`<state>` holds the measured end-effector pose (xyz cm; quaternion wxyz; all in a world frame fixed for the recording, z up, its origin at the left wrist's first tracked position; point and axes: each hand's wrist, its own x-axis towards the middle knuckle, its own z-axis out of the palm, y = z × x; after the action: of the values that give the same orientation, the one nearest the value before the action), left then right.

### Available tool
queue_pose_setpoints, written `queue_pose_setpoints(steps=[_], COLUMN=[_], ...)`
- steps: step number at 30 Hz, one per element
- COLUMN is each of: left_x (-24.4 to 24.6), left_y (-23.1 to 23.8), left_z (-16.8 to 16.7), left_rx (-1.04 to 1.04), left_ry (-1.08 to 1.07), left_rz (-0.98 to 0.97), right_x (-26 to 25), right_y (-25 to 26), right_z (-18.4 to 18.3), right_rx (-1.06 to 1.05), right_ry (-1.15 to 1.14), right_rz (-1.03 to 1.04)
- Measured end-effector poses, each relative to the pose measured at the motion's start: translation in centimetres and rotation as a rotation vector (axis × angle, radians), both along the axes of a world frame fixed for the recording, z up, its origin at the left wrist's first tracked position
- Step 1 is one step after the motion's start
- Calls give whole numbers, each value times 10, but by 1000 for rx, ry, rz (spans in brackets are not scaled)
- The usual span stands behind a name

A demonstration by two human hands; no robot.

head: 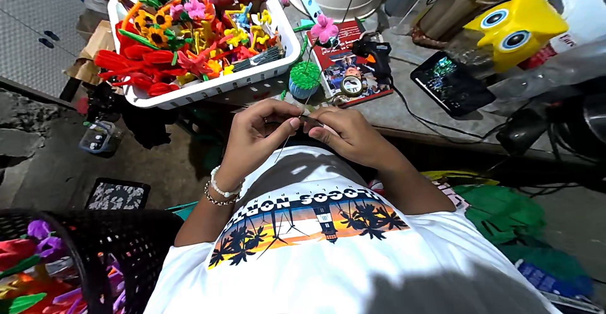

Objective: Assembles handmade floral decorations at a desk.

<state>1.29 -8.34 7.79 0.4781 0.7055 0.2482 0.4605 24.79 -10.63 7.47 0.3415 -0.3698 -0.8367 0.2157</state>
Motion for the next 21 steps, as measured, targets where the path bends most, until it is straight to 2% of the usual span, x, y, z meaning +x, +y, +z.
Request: queue_pose_setpoints(steps=[11,17,21], left_x=[3,7,11], left_y=[3,4,2], left_z=[-8,-10,-9], left_rx=[-16,40,51], left_ry=[38,39,37], left_rz=[-5,-33,-47], right_x=[2,4,7], right_y=[-4,-6,-8], right_z=[-4,-4,-8], right_rx=[24,-46,-10], right_ry=[-86,-68,1], right_rz=[-61,-32,-17])
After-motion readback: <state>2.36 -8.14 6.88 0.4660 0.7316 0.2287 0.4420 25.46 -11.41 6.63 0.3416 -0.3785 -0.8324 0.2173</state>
